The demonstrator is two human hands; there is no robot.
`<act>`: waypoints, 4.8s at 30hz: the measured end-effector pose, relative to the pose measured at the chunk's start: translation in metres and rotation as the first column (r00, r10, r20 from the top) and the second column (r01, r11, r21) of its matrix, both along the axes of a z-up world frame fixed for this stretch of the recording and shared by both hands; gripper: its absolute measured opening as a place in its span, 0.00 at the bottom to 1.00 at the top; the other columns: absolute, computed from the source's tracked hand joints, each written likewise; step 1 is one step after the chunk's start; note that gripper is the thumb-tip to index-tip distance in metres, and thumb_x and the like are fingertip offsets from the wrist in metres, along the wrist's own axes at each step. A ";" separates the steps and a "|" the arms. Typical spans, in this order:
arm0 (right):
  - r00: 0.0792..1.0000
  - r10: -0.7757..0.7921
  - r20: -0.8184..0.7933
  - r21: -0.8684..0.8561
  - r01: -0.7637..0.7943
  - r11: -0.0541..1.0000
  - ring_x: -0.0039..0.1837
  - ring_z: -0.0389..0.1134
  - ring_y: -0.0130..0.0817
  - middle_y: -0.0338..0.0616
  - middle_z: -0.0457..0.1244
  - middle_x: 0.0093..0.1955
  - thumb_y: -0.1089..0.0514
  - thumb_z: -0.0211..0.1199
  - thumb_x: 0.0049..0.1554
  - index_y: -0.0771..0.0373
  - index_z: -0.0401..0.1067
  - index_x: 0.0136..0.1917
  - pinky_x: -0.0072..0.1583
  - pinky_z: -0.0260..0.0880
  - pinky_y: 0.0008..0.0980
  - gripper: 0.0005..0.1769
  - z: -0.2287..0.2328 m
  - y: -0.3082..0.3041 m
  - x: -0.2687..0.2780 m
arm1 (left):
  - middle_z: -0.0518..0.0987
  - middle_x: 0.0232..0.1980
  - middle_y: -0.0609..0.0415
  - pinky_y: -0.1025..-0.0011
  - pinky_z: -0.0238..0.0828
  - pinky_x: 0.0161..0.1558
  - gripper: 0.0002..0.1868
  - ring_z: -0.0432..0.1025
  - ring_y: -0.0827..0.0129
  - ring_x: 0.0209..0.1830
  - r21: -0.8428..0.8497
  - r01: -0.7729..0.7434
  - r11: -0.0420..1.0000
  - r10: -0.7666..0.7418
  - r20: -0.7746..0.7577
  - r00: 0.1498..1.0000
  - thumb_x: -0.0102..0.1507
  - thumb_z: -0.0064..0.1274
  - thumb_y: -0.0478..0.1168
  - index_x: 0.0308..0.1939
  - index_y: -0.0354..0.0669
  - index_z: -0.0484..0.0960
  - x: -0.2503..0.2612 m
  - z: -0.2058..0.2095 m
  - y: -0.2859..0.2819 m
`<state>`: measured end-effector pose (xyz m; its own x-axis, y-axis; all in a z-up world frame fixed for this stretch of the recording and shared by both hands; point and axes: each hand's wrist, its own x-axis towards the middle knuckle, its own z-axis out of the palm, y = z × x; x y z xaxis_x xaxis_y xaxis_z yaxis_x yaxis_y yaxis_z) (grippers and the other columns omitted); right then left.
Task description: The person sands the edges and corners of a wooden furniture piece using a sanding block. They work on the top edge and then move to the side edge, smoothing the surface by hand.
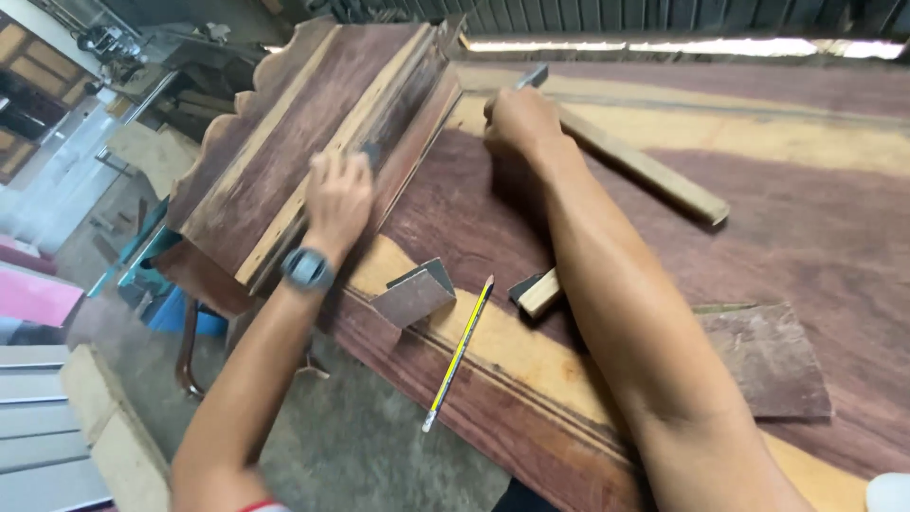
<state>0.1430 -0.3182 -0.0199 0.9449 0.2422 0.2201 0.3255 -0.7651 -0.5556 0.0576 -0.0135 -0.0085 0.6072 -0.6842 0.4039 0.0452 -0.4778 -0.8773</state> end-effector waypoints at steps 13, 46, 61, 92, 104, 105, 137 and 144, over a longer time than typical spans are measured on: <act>0.996 0.004 0.093 -0.107 0.006 0.994 0.36 0.71 0.44 0.49 0.68 0.33 0.71 0.51 0.52 0.61 0.78 0.39 0.38 0.78 0.45 0.15 0.001 0.000 0.000 | 0.74 0.36 0.55 0.59 0.59 0.52 0.05 0.68 0.59 0.41 -0.098 0.157 0.983 -0.155 0.028 0.988 0.61 0.50 0.33 0.34 0.47 0.81 0.073 -0.009 -0.027; 0.995 0.089 -0.040 0.126 -0.083 0.989 0.43 0.72 0.47 0.49 0.71 0.37 0.70 0.49 0.46 0.59 0.77 0.35 0.44 0.73 0.43 0.15 0.015 -0.010 -0.012 | 0.77 0.36 0.54 0.58 0.59 0.53 0.08 0.66 0.58 0.37 -0.203 0.145 0.968 -0.163 -0.073 0.984 0.61 0.52 0.31 0.34 0.50 0.85 0.105 0.008 -0.042; 1.000 0.008 0.013 -0.055 -0.007 0.998 0.41 0.72 0.51 0.54 0.70 0.36 0.70 0.52 0.48 0.59 0.80 0.42 0.40 0.77 0.48 0.17 0.004 -0.005 -0.002 | 0.78 0.39 0.55 0.62 0.62 0.52 0.08 0.69 0.63 0.39 -0.132 0.194 0.972 -0.195 0.009 0.981 0.65 0.48 0.34 0.41 0.48 0.83 0.119 -0.008 -0.034; 0.971 0.080 -0.225 0.178 -0.040 0.983 0.42 0.72 0.36 0.46 0.72 0.41 0.74 0.54 0.49 0.63 0.78 0.40 0.44 0.75 0.31 0.15 0.036 -0.020 -0.021 | 0.86 0.43 0.53 0.58 0.58 0.58 0.12 0.73 0.54 0.63 -0.084 0.214 0.973 -0.219 -0.051 0.974 0.69 0.53 0.46 0.34 0.50 0.87 0.263 -0.032 -0.075; 0.988 0.062 -0.142 0.133 -0.043 0.990 0.45 0.72 0.43 0.50 0.72 0.42 0.73 0.51 0.50 0.61 0.80 0.41 0.47 0.76 0.40 0.17 0.038 -0.017 -0.034 | 0.72 0.30 0.53 0.59 0.61 0.49 0.10 0.64 0.58 0.31 -0.069 0.386 0.920 -0.387 -0.005 0.922 0.62 0.48 0.30 0.29 0.45 0.83 0.152 -0.017 -0.045; 0.981 0.056 -0.188 0.141 -0.030 0.990 0.47 0.72 0.42 0.49 0.72 0.44 0.73 0.51 0.51 0.61 0.81 0.42 0.49 0.76 0.38 0.18 0.040 -0.019 -0.036 | 0.71 0.29 0.53 0.61 0.60 0.48 0.12 0.63 0.59 0.30 -0.059 0.393 0.918 -0.393 0.010 0.919 0.62 0.47 0.29 0.27 0.45 0.82 0.156 -0.017 -0.052; 0.976 0.034 -0.217 0.202 0.011 0.979 0.37 0.71 0.28 0.35 0.70 0.34 0.63 0.59 0.49 0.51 0.83 0.42 0.43 0.73 0.32 0.14 0.005 -0.024 0.004 | 0.70 0.30 0.57 0.63 0.57 0.45 0.13 0.62 0.64 0.30 -0.029 0.008 1.000 -0.011 -0.106 0.994 0.67 0.46 0.32 0.28 0.52 0.75 -0.134 0.022 0.043; 0.979 0.100 -0.178 0.028 -0.097 0.995 0.37 0.68 0.28 0.40 0.69 0.32 0.59 0.59 0.53 0.52 0.83 0.42 0.45 0.66 0.35 0.11 0.020 -0.029 -0.005 | 0.74 0.29 0.53 0.61 0.58 0.46 0.09 0.65 0.60 0.30 -0.224 -0.192 0.955 0.162 -0.145 0.976 0.61 0.42 0.30 0.31 0.48 0.76 -0.257 0.026 0.074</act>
<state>0.1380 -0.3477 0.0005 0.9412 0.3334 0.0549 0.2926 -0.7229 -0.6259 -0.1996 0.0602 0.0175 0.7653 -0.4557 0.4546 0.0459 -0.6658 -0.7447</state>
